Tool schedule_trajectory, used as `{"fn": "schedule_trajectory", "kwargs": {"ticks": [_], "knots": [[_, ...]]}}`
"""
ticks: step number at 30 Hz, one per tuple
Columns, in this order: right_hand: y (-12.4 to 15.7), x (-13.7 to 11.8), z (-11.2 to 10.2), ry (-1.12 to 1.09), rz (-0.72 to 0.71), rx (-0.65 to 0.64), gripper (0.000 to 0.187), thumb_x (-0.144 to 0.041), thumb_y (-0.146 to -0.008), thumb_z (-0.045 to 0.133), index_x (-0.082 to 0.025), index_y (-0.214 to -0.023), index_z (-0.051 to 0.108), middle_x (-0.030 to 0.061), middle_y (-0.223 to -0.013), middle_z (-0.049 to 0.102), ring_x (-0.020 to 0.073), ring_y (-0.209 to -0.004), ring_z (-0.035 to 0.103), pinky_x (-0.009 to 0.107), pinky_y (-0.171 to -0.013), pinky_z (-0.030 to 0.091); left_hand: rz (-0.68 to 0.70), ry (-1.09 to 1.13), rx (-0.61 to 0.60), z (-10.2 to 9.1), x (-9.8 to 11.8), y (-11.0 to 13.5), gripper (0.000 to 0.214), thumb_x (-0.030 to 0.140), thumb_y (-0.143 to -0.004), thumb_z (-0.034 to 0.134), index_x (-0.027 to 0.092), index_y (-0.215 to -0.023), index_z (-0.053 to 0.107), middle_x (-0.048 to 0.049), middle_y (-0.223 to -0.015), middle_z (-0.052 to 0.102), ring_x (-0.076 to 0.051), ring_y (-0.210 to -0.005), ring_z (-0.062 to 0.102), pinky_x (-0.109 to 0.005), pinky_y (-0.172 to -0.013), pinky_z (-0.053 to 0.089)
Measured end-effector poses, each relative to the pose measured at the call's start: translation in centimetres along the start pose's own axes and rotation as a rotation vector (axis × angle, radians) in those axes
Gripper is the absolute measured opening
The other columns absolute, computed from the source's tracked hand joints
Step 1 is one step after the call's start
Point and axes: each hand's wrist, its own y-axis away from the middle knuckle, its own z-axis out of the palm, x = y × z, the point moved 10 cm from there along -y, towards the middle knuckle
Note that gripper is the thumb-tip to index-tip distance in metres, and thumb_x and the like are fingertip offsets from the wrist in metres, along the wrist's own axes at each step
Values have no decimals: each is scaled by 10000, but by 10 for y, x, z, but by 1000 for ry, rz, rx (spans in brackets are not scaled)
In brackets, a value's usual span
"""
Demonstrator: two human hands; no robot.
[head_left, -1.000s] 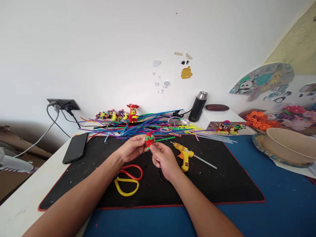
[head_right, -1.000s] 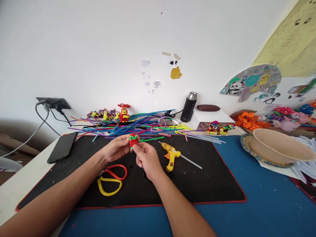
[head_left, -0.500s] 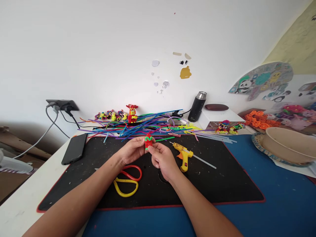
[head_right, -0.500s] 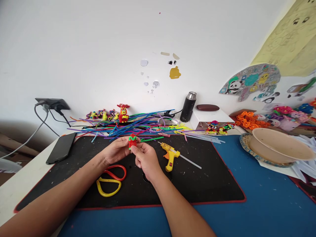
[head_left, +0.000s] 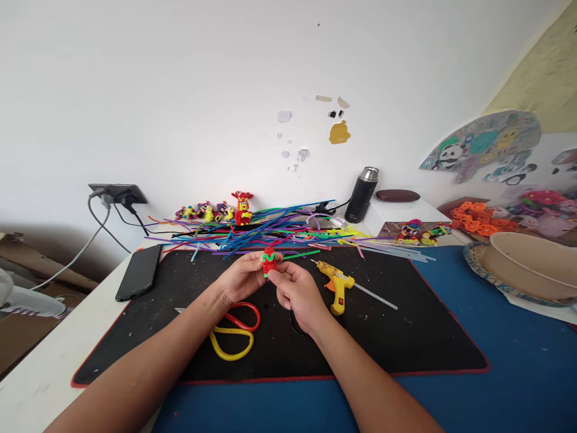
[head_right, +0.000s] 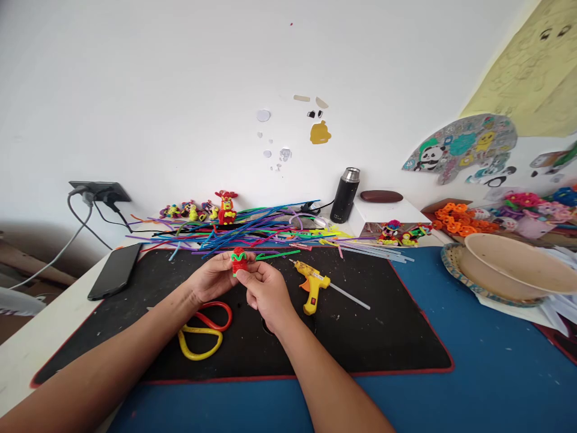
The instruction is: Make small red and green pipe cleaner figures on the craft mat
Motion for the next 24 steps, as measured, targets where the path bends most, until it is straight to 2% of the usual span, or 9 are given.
{"fn": "schedule_trajectory", "kwargs": {"ticks": [4, 11, 14, 17, 20, 24], "knots": [[1, 0, 1, -3, 4, -6, 363, -473, -745, 848, -186, -818, 638, -106, -522, 447, 41, -369, 287, 224, -375, 163, 9, -4, 19, 0, 1, 1, 354, 337, -692, 941, 136, -958, 824, -105, -1009, 771, -183, -847, 658, -312, -840, 490], [0, 1, -2, -1, 0, 10, 375, -481, -738, 855, -185, -804, 635, -111, -514, 425, 37, -364, 288, 219, -378, 148, -2, 11, 27, 0, 0, 1, 355, 345, -687, 947, 143, -952, 825, -86, -912, 773, -187, -836, 670, -308, -839, 498], [-2, 1, -5, -5, -6, 28, 393, -500, -736, 854, -184, -803, 629, -117, -499, 404, 37, -360, 271, 222, -376, 138, 7, 0, 19, 0, 0, 0, 338, 346, -728, 917, 139, -977, 820, -111, -994, 783, -215, -907, 691, -327, -891, 504], [-4, -1, -10, -2, -18, 55, 409, -518, -733, 853, -178, -824, 644, -116, -496, 406, 38, -360, 267, 224, -376, 131, -5, -7, 28, -1, 0, -1, 353, 359, -808, 852, 148, -1086, 801, -137, -1125, 775, -247, -1019, 696, -353, -945, 502], [-5, -1, -15, 17, -23, 97, 423, -521, -720, 862, -171, -832, 652, -107, -519, 435, 34, -366, 276, 221, -377, 130, -3, -30, 67, -1, 4, 0, 400, 443, -856, 796, 171, -1148, 776, -144, -1167, 768, -270, -1067, 692, -373, -942, 507], [-5, -1, -18, 31, -18, 126, 440, -532, -698, 868, -179, -811, 630, -112, -513, 428, 36, -363, 280, 219, -371, 137, 37, -187, 186, 1, 15, 5, 416, 493, -834, 811, 184, -1109, 766, -117, -1082, 783, -261, -1021, 700, -356, -910, 503]]}}
